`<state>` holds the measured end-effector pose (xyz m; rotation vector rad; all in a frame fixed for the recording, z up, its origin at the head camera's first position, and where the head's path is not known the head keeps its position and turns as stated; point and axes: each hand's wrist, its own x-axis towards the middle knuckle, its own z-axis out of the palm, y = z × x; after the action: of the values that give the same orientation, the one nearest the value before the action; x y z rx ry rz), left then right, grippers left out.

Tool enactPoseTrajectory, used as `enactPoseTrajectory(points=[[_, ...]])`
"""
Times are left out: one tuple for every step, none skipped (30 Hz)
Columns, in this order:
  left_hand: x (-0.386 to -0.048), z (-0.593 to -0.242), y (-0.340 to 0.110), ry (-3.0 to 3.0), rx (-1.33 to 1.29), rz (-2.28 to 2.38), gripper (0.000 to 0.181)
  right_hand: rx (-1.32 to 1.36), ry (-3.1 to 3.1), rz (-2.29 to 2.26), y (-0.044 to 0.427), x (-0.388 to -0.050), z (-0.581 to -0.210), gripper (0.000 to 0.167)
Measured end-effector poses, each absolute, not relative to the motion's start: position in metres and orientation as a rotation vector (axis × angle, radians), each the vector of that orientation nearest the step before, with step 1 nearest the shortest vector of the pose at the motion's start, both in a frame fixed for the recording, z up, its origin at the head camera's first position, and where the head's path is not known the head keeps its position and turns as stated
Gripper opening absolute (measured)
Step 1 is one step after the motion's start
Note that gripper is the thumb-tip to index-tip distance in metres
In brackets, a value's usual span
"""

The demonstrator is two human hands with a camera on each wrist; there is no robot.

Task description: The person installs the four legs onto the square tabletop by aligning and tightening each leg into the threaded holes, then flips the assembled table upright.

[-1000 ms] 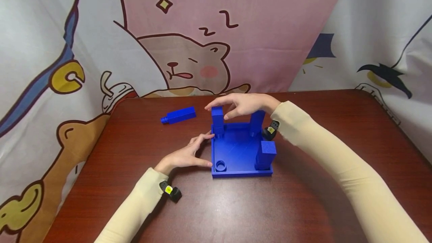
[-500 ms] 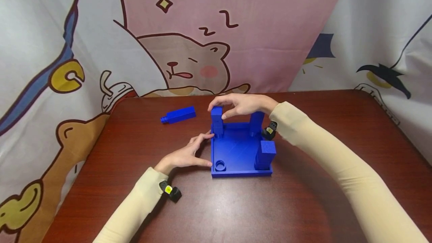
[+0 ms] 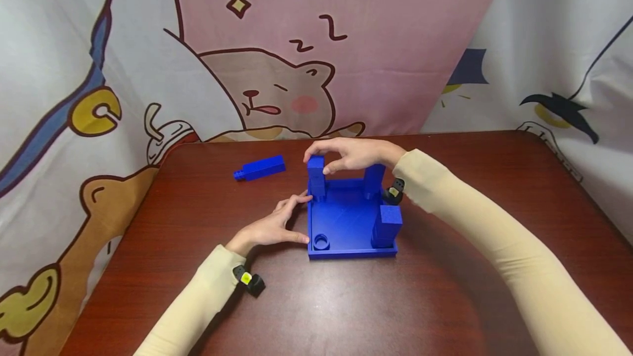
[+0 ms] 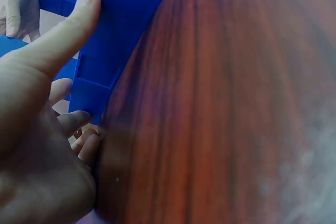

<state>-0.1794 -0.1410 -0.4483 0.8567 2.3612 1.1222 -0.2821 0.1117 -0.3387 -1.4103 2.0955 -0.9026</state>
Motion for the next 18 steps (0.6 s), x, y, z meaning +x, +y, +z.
enactPoseTrajectory(points=[[-0.179,-0.448,-0.141,2.360,0.855,1.123,0.084,-1.412,2.100,-0.903,0.112,-0.281,-0.339,0.037],[-0.180,-0.448,-0.141,2.361,0.855,1.123,0.084,-1.420,2.110,-0.902,0.112,-0.281,-0.339,0.037],[-0.180,-0.448,-0.141,2.361,0.853,1.126,0.084,-1.428,2.121,-0.902,0.112,-0.281,-0.338,0.037],[-0.180,-0.448,-0.142,2.362,0.851,1.128,0.083,-1.437,2.131,-0.904,0.112,-0.280,-0.338,0.037],[-0.180,-0.448,-0.142,2.360,0.848,1.132,0.083,-1.442,2.144,-0.905,0.112,-0.279,-0.338,0.037],[-0.180,-0.447,-0.142,2.360,0.848,1.134,0.083,-1.444,2.155,-0.909,0.112,-0.278,-0.338,0.038],[-0.181,-0.447,-0.142,2.361,0.848,1.137,0.083,-1.442,2.166,-0.913,0.112,-0.278,-0.337,0.038],[-0.181,-0.447,-0.142,2.362,0.849,1.140,0.083,-1.438,2.175,-0.920,0.112,-0.277,-0.337,0.038],[-0.181,-0.447,-0.142,2.363,0.851,1.142,0.084,-1.425,2.178,-0.932,0.113,-0.276,-0.336,0.039],[-0.182,-0.446,-0.141,2.365,0.854,1.138,0.084,-1.411,2.177,-0.947,0.113,-0.276,-0.336,0.039],[-0.182,-0.445,-0.141,2.365,0.857,1.133,0.084,-1.395,2.174,-0.964,0.113,-0.276,-0.336,0.040],[-0.182,-0.445,-0.141,2.368,0.861,1.127,0.084,-1.380,2.172,-0.983,0.114,-0.275,-0.335,0.041],[-0.183,-0.444,-0.141,2.371,0.863,1.122,0.083,-1.368,2.174,-1.002,0.115,-0.275,-0.334,0.042],[-0.184,-0.442,-0.141,2.369,0.870,1.123,0.083,-1.360,2.174,-1.022,0.116,-0.274,-0.333,0.042],[-0.185,-0.441,-0.142,2.369,0.877,1.123,0.082,-1.354,2.176,-1.041,0.118,-0.274,-0.332,0.043],[-0.186,-0.440,-0.142,2.367,0.887,1.126,0.080,-1.352,2.181,-1.056,0.119,-0.274,-0.331,0.043],[-0.186,-0.438,-0.143,2.369,0.896,1.133,0.078,-1.351,2.190,-1.065,0.121,-0.273,-0.330,0.042],[-0.187,-0.436,-0.145,2.373,0.903,1.142,0.075,-1.353,2.198,-1.076,0.123,-0.273,-0.330,0.041]])
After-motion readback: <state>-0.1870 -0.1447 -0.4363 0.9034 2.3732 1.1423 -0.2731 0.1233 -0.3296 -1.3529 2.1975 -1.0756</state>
